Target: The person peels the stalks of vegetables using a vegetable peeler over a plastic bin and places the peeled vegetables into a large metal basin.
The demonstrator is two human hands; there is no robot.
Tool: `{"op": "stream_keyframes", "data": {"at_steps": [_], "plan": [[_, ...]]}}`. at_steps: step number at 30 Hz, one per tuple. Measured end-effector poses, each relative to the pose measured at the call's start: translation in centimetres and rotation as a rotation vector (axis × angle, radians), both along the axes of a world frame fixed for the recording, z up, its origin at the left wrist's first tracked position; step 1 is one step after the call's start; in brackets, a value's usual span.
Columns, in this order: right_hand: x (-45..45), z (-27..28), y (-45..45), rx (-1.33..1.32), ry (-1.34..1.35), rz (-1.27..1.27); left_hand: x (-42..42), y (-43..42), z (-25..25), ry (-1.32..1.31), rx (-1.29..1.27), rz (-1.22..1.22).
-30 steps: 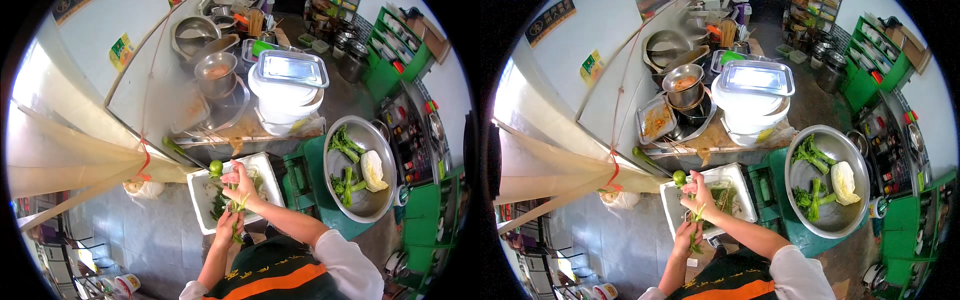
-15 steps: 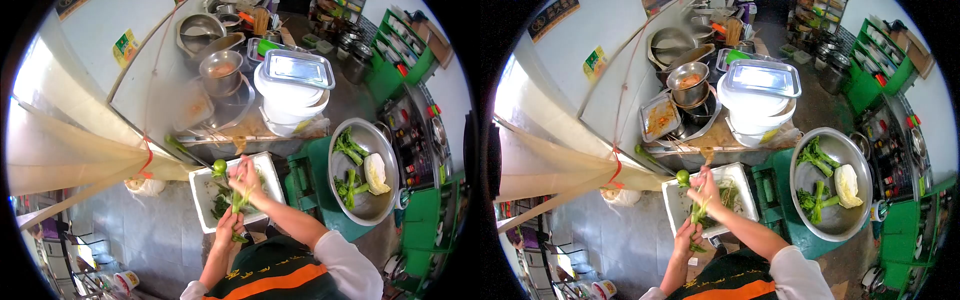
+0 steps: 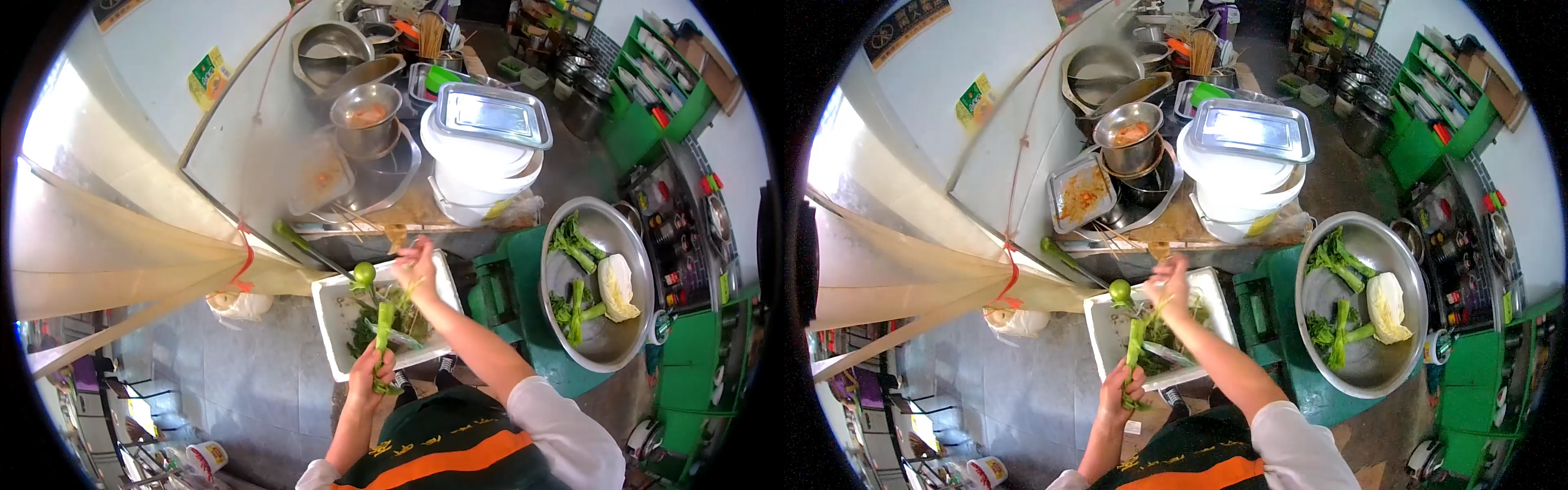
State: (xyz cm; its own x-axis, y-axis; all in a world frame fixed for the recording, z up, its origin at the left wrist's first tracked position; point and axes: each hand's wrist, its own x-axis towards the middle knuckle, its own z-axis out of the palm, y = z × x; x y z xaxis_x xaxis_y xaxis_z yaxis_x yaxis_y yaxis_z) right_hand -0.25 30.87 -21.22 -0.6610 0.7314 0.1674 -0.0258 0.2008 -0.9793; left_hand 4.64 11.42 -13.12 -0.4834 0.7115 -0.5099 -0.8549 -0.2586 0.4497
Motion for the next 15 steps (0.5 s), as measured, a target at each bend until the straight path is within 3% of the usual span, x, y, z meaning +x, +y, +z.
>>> {"op": "stream_keyframes", "data": {"at_steps": [1,3,5,9,10,12,15], "plan": [[-0.9,-3.6,2.3,-0.505,0.323,0.028,-0.2,-0.1,0.0,0.006,0.0,0.002],[-1.1,-2.5,2.4,-1.016,0.639,0.064,-0.1,-0.2,-0.1,-0.016,0.014,0.043],[0.8,1.5,0.3,-0.821,0.051,0.285,-0.2,-0.4,-1.2,-0.089,0.105,0.026],[1.5,2.2,-2.5,-1.062,0.131,0.473,-0.8,0.0,-1.7,-0.218,0.185,-0.084],[1.3,2.1,-2.7,-0.993,0.042,0.437,-0.8,0.3,-1.3,-0.217,0.184,-0.081],[1.1,2.2,-3.2,-0.923,-0.047,0.401,-0.6,1.7,0.9,0.131,-0.226,-0.115],[1.2,2.5,-3.9,-0.592,0.149,0.366,-0.9,1.8,0.0,0.305,-0.239,-0.138]]}}
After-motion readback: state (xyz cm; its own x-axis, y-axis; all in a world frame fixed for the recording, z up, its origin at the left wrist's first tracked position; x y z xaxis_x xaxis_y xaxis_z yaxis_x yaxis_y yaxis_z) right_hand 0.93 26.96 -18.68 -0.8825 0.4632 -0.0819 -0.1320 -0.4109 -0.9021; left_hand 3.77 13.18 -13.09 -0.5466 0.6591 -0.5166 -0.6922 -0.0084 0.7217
